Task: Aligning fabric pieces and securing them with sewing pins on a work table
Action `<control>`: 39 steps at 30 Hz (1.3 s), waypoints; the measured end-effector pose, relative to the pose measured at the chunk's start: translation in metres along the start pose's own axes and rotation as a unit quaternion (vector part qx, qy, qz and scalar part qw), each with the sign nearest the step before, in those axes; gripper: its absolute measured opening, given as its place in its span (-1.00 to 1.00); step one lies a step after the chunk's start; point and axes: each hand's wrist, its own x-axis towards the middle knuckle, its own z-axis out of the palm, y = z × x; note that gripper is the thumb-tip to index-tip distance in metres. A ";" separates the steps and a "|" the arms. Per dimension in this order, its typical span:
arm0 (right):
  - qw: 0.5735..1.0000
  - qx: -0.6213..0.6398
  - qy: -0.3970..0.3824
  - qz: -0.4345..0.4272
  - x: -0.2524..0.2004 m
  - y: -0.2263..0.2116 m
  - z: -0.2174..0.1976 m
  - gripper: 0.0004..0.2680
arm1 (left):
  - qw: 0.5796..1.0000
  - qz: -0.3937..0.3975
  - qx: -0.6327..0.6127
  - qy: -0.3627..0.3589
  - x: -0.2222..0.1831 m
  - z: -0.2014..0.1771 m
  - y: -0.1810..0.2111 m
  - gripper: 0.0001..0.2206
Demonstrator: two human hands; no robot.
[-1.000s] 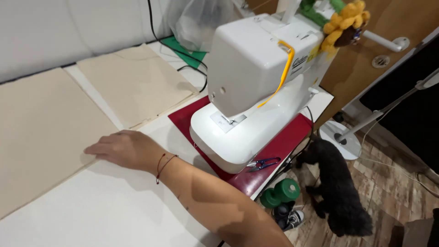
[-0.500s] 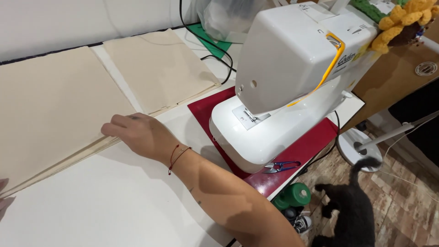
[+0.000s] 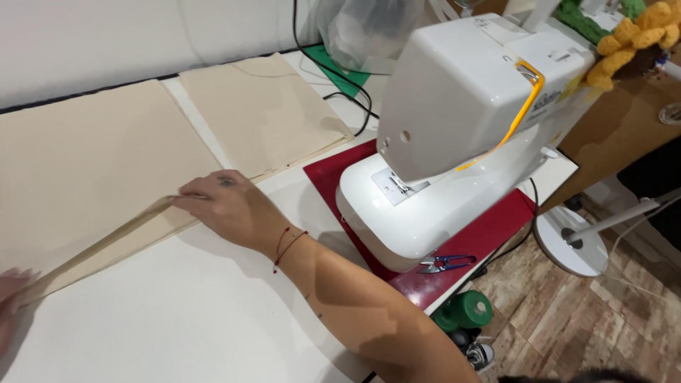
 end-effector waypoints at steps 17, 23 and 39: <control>0.999 0.017 -0.029 -0.002 0.013 -0.002 -0.016 -0.77 | 0.903 -0.003 0.397 0.165 -0.060 -0.114 0.231 -0.75; 0.998 -0.014 -0.051 0.045 0.022 -0.016 -0.026 -0.85 | 0.905 -0.126 0.374 0.161 -0.071 -0.157 0.213 -0.80; 0.969 -0.042 -0.243 0.021 -0.130 -0.067 -0.213 -0.78 | 0.952 0.089 0.281 -0.077 -0.268 -0.134 0.347 -0.39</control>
